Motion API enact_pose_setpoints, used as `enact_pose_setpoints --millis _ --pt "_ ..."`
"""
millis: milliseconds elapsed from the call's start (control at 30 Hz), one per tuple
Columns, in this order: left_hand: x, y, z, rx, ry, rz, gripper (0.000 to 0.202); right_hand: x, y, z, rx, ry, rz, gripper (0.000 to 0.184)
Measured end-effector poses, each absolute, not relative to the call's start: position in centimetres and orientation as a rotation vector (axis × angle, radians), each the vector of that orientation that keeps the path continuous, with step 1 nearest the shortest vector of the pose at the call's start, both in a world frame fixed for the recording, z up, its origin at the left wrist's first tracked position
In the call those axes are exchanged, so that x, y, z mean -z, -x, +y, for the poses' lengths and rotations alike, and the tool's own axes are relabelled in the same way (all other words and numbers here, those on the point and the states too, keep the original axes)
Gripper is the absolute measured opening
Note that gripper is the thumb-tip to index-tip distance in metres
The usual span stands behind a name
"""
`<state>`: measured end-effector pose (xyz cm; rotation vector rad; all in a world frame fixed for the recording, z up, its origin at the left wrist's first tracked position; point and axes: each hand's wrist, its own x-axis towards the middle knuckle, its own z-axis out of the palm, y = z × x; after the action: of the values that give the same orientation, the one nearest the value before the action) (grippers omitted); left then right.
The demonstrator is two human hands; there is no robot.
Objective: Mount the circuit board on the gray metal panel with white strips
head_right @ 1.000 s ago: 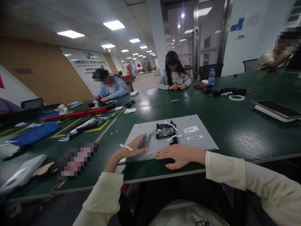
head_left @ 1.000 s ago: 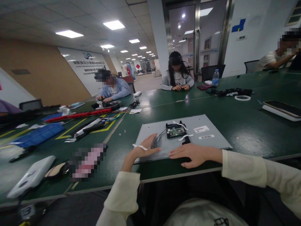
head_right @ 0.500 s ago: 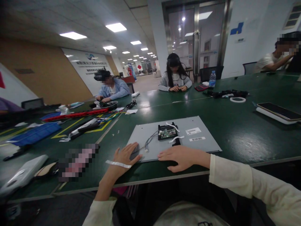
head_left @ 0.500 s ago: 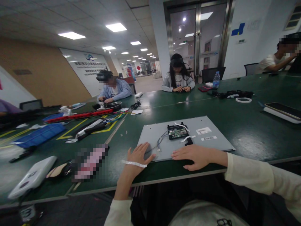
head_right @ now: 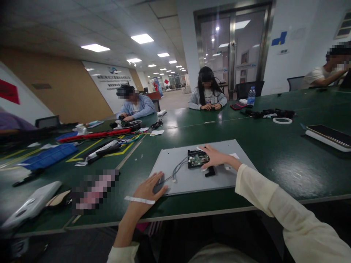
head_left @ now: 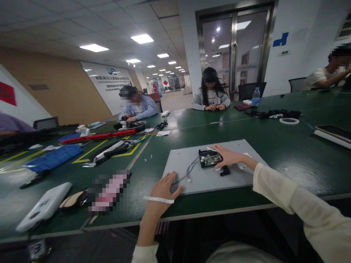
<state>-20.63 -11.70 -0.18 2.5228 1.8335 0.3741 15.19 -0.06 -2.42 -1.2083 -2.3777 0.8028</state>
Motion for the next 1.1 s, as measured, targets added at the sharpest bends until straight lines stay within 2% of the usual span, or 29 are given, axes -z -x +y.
enact_pose_setpoints --millis 233,667,800,1000,1100 --pt "0.1 20.2 -12.0 -0.415 -2.484 1.872 0.053 3.5 -15.3 0.4 -0.680 1.174 -2.347 0.117" --pt "0.4 19.4 -12.2 -0.330 -2.487 1.942 0.050 3.9 -15.7 0.0 -0.729 1.156 -2.255 0.112" --pt "-0.9 15.7 -12.4 -0.370 -2.602 2.004 0.053 3.6 -16.3 0.1 -0.855 1.159 -2.141 0.098" --pt "-7.0 7.5 -8.3 -0.509 -2.804 1.530 0.040 4.3 -16.8 1.3 -0.977 1.235 -1.749 0.064" --pt "-6.9 4.3 -3.9 -0.502 -2.802 1.460 0.036 4.8 -17.1 1.9 -0.917 1.307 -1.630 0.050"
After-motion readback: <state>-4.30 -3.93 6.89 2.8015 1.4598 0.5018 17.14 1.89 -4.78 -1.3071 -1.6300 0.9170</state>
